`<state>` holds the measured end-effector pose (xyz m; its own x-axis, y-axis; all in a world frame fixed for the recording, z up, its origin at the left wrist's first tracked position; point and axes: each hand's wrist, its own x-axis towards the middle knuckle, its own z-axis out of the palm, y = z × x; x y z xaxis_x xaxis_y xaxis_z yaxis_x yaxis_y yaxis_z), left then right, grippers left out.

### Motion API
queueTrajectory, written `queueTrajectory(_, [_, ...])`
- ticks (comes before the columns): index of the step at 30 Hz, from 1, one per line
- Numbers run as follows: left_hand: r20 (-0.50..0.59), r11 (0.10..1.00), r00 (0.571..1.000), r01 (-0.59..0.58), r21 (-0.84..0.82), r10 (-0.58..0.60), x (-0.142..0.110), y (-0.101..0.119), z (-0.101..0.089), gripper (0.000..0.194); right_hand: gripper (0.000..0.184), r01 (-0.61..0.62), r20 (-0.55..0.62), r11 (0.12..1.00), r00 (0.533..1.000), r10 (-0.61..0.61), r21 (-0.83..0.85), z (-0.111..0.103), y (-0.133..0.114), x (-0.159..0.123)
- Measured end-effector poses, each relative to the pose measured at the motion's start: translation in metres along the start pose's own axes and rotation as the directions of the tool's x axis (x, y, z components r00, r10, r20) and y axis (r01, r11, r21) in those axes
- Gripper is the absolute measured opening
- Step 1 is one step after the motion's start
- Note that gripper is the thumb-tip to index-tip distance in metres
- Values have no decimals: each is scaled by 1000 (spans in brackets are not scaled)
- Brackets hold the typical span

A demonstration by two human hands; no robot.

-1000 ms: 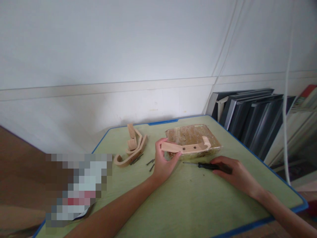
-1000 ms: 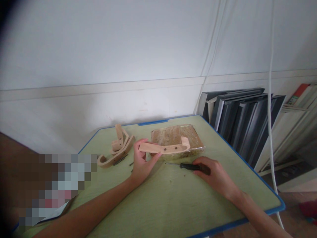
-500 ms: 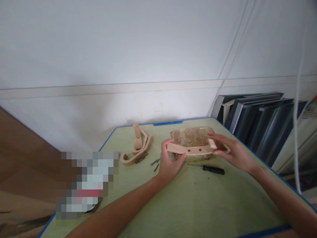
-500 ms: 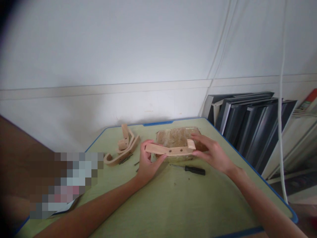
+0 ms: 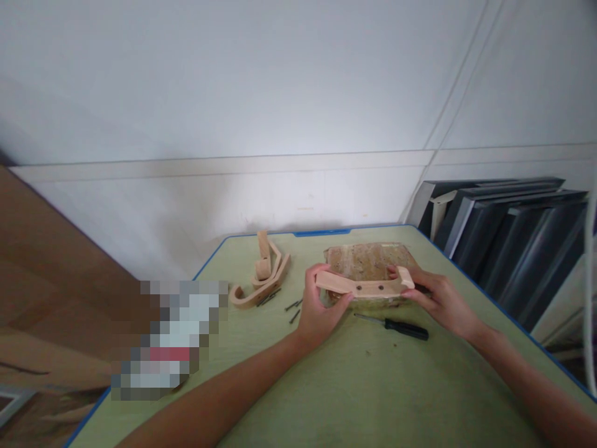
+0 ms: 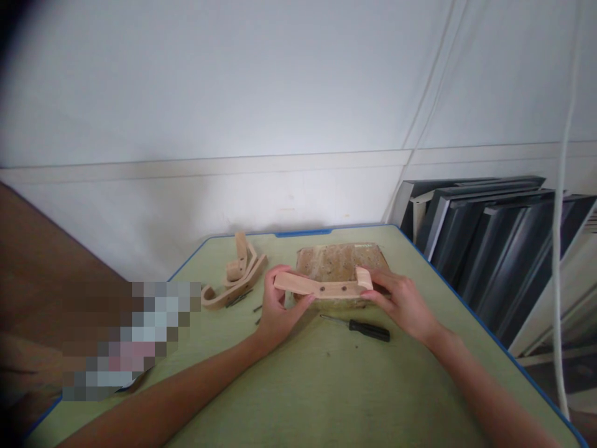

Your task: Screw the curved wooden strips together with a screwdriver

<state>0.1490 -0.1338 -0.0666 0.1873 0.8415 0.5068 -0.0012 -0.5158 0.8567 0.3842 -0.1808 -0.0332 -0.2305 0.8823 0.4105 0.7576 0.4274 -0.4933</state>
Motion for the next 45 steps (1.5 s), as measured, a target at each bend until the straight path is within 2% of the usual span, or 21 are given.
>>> queueTrajectory(6, [-6,999,999,-39,21,40,-2,4,2,57,31,12,-84,1000,996,-13,-19,5,-3,-4])
queueTrajectory(10, [-25,988,998,-49,150,53,-1,7,-1,68,31,33,-94,999,995,-36,-29,5,-3,-6])
queueTrajectory(13, [40,952,997,-78,297,69,2,17,-11,82,34,45,-90,998,995,-49,-38,4,-2,-7])
queueTrajectory(16, [123,902,989,-131,411,88,2,31,-33,88,34,54,-90,998,994,-58,-45,4,-1,-7])
queueTrajectory(18, [118,823,987,-153,546,105,1,39,-54,78,35,58,-90,997,994,-62,-50,4,0,-7])
queueTrajectory(19, [125,756,987,-160,635,104,1,42,-66,70,35,60,-90,997,994,-65,-51,3,1,-7])
queueTrajectory(22, [126,476,980,-185,860,155,-3,39,-102,48,34,65,-84,996,994,-70,-57,3,1,-8])
queueTrajectory(24, [120,312,975,-175,934,187,-5,33,-124,36,34,67,-81,996,994,-72,-62,3,0,-9])
queueTrajectory(27, [180,123,976,-194,973,120,-7,24,-147,28,34,65,-77,995,995,-71,-73,3,-1,-8])
queueTrajectory(31, [226,67,974,-226,972,5,-9,19,-161,25,34,65,-62,994,996,-70,-86,3,-3,-7])
queueTrajectory(37, [229,9,959,-231,973,-166,-11,14,-157,23,33,47,-69,993,996,-55,-111,6,1,-7])
queueTrajectory(45, [217,-104,965,-233,967,-145,-11,15,-148,21,34,-63,-169,979,985,29,-196,18,-10,-8])
